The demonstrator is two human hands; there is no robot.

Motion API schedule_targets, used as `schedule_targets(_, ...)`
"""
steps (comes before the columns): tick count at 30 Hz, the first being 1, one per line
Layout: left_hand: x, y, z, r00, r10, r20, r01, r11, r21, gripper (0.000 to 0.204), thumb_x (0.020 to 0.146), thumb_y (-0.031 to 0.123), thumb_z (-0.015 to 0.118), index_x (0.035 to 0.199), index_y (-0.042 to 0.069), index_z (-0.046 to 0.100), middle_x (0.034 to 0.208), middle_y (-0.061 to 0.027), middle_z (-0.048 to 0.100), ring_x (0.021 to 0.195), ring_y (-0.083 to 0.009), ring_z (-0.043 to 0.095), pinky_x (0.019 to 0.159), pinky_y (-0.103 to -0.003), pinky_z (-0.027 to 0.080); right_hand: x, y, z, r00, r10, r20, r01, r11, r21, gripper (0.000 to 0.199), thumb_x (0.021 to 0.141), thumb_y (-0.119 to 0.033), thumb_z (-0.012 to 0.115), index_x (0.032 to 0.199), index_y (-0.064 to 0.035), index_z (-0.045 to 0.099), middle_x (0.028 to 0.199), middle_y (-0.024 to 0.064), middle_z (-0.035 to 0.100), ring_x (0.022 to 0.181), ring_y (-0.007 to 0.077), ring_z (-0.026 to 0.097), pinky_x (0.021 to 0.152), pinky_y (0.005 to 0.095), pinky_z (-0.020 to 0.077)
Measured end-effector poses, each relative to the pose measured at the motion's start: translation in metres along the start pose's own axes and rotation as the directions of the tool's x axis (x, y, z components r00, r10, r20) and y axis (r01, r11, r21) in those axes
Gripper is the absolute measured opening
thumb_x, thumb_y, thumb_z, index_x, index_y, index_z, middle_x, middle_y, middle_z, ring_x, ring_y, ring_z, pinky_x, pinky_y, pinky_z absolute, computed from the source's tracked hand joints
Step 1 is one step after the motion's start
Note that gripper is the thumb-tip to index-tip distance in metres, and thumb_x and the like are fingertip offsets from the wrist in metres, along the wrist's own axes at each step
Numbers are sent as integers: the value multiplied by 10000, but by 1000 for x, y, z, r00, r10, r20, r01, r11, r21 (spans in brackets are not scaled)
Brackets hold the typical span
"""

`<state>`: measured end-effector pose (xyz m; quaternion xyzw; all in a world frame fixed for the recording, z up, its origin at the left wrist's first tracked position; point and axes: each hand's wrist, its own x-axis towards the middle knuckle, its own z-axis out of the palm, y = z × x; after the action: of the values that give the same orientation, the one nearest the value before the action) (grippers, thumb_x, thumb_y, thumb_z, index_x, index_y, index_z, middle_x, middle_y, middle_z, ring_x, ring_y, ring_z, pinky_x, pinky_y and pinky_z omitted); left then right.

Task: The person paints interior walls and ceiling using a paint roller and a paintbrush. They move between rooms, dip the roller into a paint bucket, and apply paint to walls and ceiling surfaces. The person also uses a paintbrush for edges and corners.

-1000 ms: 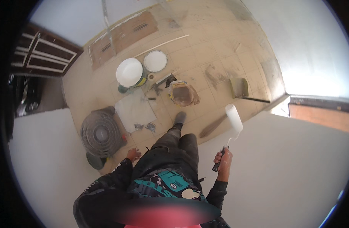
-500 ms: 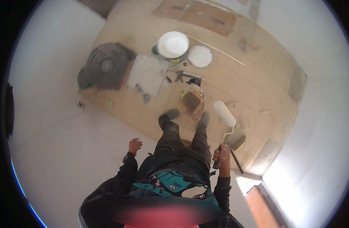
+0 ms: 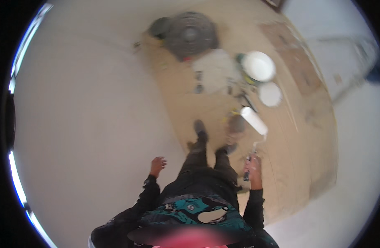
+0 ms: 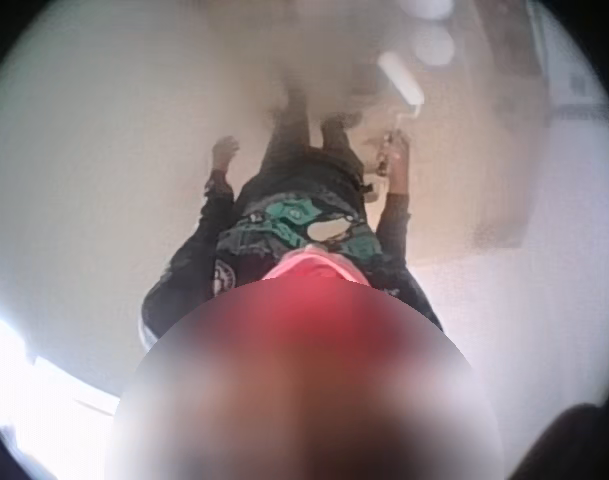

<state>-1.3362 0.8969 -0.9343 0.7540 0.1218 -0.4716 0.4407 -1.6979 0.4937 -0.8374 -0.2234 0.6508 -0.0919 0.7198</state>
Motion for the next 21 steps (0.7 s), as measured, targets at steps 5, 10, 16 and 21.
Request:
schedule_targets(5, 9, 8, 17, 880, 467, -85, -380, 800, 464, 315, 992, 288, 563, 1201, 63, 631, 1074, -148, 711, 952, -325, 686, 807, -432, 547, 15, -33, 82, 992, 30, 125, -18, 996, -89, 313, 1040, -375, 492, 840, -137, 462, 587, -35, 429, 418, 80, 375, 361, 255, 308)
schedule_targets(10, 16, 84, 29, 813, 572, -108, -221, 474, 852, 534, 903, 368, 632, 1299, 11, 602, 1358, -219, 593, 1286, -402, 526, 1072, -507, 418, 20, -33, 142, 971, 37, 235, -8, 992, -125, 285, 1037, -369, 523, 886, -131, 481, 626, -26, 453, 470, 76, 411, 396, 245, 343)
schedule_targets(16, 141, 147, -14, 883, 470, 2, 13, -28, 1000, 797, 888, 477, 628, 1481, -13, 422, 1605, -209, 311, 1513, -393, 194, 1198, -622, 146, 33, -63, 225, 970, 127, 205, -92, 981, -173, 283, 1030, -366, 520, 882, -127, 486, 609, -26, 447, 437, 80, 409, 368, 253, 354)
schedule_targets(21, 266, 134, -84, 964, 257, -69, 170, -396, 903, 961, 882, 540, 645, 1552, -31, 261, 1649, -225, 175, 1538, -394, 82, 1231, -610, 24, 50, -87, 269, 955, 178, 236, -81, 926, -369, 311, 1035, -390, 528, 901, -111, 497, 633, -20, 451, 468, 79, 418, 401, 237, 340)
